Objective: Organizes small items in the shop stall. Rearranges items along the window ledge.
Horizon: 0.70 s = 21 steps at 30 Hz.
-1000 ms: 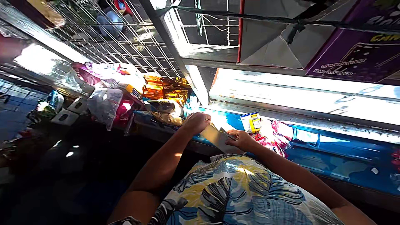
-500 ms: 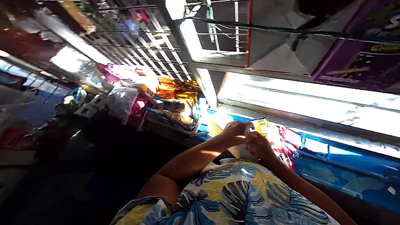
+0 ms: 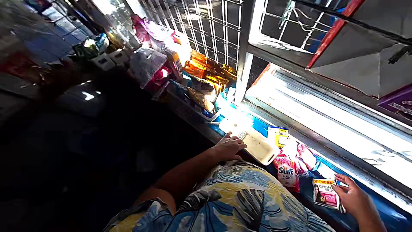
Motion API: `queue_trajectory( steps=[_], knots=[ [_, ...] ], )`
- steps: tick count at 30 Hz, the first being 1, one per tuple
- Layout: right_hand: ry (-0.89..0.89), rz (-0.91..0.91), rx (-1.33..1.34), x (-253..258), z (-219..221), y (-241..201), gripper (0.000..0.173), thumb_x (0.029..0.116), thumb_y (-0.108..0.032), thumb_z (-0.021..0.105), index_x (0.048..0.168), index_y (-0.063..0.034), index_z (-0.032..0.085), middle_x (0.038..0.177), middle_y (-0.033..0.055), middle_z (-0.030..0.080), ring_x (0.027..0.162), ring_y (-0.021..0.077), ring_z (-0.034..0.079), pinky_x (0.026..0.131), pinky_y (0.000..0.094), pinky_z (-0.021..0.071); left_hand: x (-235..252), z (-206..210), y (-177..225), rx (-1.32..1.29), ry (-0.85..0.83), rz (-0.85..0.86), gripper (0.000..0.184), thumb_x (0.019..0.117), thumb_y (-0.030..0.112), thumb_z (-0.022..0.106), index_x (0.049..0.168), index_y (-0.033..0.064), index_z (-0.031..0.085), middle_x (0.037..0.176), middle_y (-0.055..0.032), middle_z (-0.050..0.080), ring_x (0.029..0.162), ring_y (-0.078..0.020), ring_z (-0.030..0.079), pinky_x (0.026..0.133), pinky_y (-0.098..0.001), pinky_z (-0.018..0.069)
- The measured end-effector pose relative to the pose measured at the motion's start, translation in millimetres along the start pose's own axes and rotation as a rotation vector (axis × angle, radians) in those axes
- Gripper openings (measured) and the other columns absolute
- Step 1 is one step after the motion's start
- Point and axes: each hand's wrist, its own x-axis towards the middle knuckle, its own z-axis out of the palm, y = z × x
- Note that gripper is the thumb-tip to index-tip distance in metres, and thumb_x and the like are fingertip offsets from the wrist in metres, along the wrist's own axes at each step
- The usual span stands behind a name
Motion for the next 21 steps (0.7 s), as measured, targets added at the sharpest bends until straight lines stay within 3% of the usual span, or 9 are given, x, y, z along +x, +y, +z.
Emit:
queue_trajectory(
  steps=[3, 7, 9, 11, 13, 15, 18, 20, 21],
  knots=[
    [0.127, -0.236, -0.172, 22.7, -0.8, -38.8, 0.049, 0.0948, -0.017, 0.07, 0.139, 0.0017, 0.059, 0.149, 0.0316, 0.048, 0.141, 0.0533, 0.042, 0.113, 0.071, 0.0328, -3.9, 8.4, -2.7, 0.064, 0.118, -0.065, 0.024, 0.1022, 0.019, 0.058, 0.122, 0.0111, 0.068, 0.12, -0.0132, 0.069, 0.122, -0.0358, 0.061, 0.118, -0.0702, 0.0199],
    [0.059, -0.873, -0.132, 38.4, 23.7, -132.4, 0.073, 0.0801, -0.055, 0.074, 0.135, -0.0065, 0.066, 0.149, 0.0252, 0.051, 0.14, 0.0532, 0.042, 0.109, 0.073, 0.0334, -15.3, -5.9, 11.8, 0.131, 0.38, -0.013, 0.02, 0.1006, 0.005, 0.055, 0.102, 0.0116, 0.073, 0.102, -0.0086, 0.072, 0.107, -0.0294, 0.067, 0.118, -0.0646, 0.0268],
    [-0.053, -1.05, -0.108, 36.2, 34.0, -172.8, 0.068, 0.0825, -0.06, 0.071, 0.132, -0.0131, 0.069, 0.15, 0.0181, 0.053, 0.142, 0.0485, 0.042, 0.11, 0.0696, 0.0366, -25.1, -11.0, 20.6, 0.18, 0.467, 0.044, 0.02, 0.1003, 0.006, 0.055, 0.096, 0.0124, 0.074, 0.096, -0.0065, 0.071, 0.106, -0.028, 0.067, 0.119, -0.0637, 0.025],
    [-0.219, -1.074, -0.023, 39.2, 38.4, -201.2, 0.047, 0.0946, -0.042, 0.066, 0.129, -0.0092, 0.07, 0.144, 0.0148, 0.059, 0.135, 0.0348, 0.055, 0.107, 0.0537, 0.0492, -33.9, -4.1, 23.6, 0.189, 0.48, 0.097, 0.021, 0.0995, 0.004, 0.056, 0.093, 0.0106, 0.074, 0.094, -0.007, 0.072, 0.105, -0.0286, 0.067, 0.12, -0.0632, 0.0248],
    [-0.392, -1.029, 0.024, 43.3, 48.8, -228.7, 0.028, 0.1042, -0.021, 0.056, 0.119, -0.0034, 0.073, 0.126, 0.0146, 0.069, 0.112, 0.0249, 0.07, 0.096, 0.0416, 0.0583, -41.8, 16.6, 18.1, 0.188, 0.486, 0.128, 0.019, 0.0975, 0.002, 0.057, 0.092, 0.009, 0.073, 0.092, -0.0084, 0.071, 0.099, -0.0297, 0.068, 0.116, -0.0616, 0.0327],
    [-0.581, -0.924, -0.137, 48.1, 71.9, -258.2, 0.028, 0.1057, -0.013, 0.052, 0.124, -0.0009, 0.07, 0.125, 0.0181, 0.069, 0.109, 0.0293, 0.07, 0.098, 0.0464, 0.0556, -48.0, 37.3, 11.9, 0.181, 0.505, 0.136, 0.018, 0.0977, 0.003, 0.057, 0.093, 0.0097, 0.073, 0.091, -0.0086, 0.071, 0.094, -0.0294, 0.069, 0.112, -0.0599, 0.0383],
    [-0.676, -0.686, -0.51, 46.3, 133.2, -295.2, 0.056, 0.1017, -0.019, 0.061, 0.154, -0.009, 0.044, 0.145, 0.021, 0.056, 0.128, 0.0394, 0.059, 0.108, 0.0587, 0.0458, -59.3, 49.9, 19.8, 0.17, 0.543, 0.152, 0.017, 0.0974, 0.003, 0.058, 0.094, 0.011, 0.073, 0.095, -0.008, 0.073, 0.096, -0.0287, 0.07, 0.107, -0.0551, 0.0454],
    [-0.608, -0.66, -0.595, 30.1, 166.2, -305.4, 0.062, 0.0991, -0.015, 0.06, 0.158, -0.0126, 0.04, 0.141, 0.0246, 0.057, 0.12, 0.046, 0.062, 0.099, 0.0651, 0.0492, -69.1, 51.9, 23.9, 0.198, 0.578, 0.163, 0.019, 0.0973, 0.003, 0.057, 0.092, 0.0103, 0.074, 0.093, -0.007, 0.073, 0.095, -0.0268, 0.07, 0.099, -0.0486, 0.0517],
    [-0.571, -0.686, -0.6, 19.4, 176.1, -307.4, 0.058, 0.0987, -0.013, 0.06, 0.155, -0.0124, 0.045, 0.137, 0.0257, 0.059, 0.114, 0.0472, 0.064, 0.094, 0.0658, 0.0507, -77.2, 52.1, 24.1, 0.211, 0.578, 0.166, 0.021, 0.0974, 0.002, 0.056, 0.091, 0.0089, 0.074, 0.092, -0.0076, 0.073, 0.094, -0.027, 0.07, 0.095, -0.047, 0.0533]
  ],
)
